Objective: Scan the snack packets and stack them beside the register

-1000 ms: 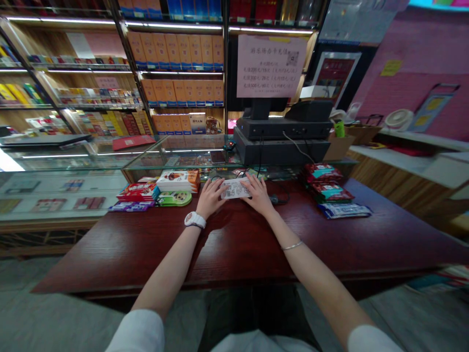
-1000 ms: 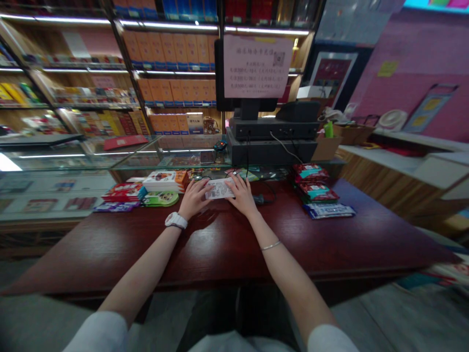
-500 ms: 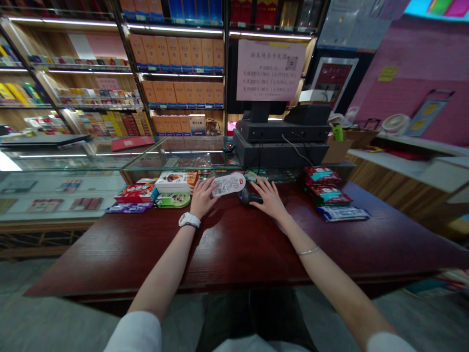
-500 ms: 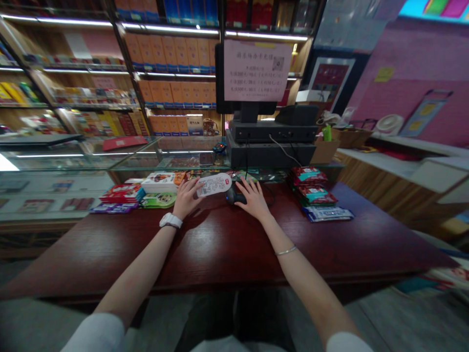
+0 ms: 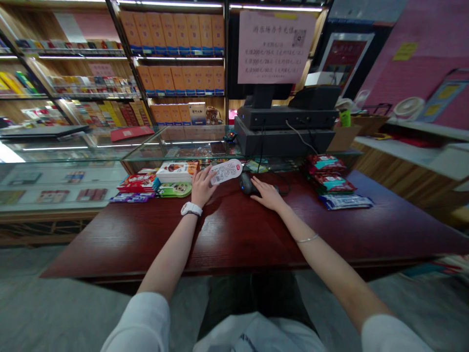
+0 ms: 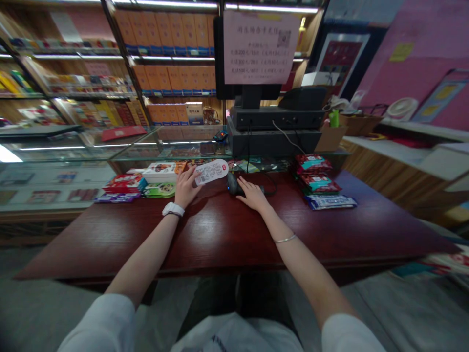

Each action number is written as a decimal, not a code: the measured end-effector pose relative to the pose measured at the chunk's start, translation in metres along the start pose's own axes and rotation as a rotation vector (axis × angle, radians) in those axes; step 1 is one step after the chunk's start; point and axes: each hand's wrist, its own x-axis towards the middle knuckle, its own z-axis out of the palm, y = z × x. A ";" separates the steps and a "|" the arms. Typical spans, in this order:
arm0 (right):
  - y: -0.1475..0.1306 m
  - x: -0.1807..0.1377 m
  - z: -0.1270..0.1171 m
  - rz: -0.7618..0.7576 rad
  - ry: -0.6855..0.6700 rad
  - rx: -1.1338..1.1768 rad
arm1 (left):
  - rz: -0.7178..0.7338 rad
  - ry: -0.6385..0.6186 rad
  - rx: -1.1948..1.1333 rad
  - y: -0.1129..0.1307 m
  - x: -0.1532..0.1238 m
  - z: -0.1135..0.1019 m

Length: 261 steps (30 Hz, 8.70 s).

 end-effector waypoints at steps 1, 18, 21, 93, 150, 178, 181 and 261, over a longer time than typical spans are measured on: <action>0.000 0.000 -0.001 0.000 0.002 -0.006 | -0.007 -0.007 0.002 0.000 0.000 0.000; -0.005 0.001 0.001 -0.016 0.087 -0.146 | -0.017 0.003 0.002 0.001 -0.001 0.003; -0.005 0.000 -0.003 -0.025 0.142 -0.145 | -0.050 0.014 0.002 0.003 -0.001 0.000; 0.007 0.007 -0.004 0.036 0.094 -0.008 | 0.074 -0.036 0.023 0.014 -0.002 0.000; -0.002 -0.002 -0.025 -0.119 0.721 0.248 | 0.268 0.020 -0.089 0.063 -0.004 0.003; -0.013 -0.001 -0.013 -0.189 0.384 0.295 | 0.058 -0.119 -0.116 0.056 -0.005 0.009; -0.012 -0.003 -0.019 -0.174 0.404 0.276 | 0.052 -0.118 -0.132 0.057 -0.003 0.009; 0.098 -0.146 -0.033 0.296 -0.067 -0.013 | 0.200 -0.684 -0.048 0.246 -0.015 0.085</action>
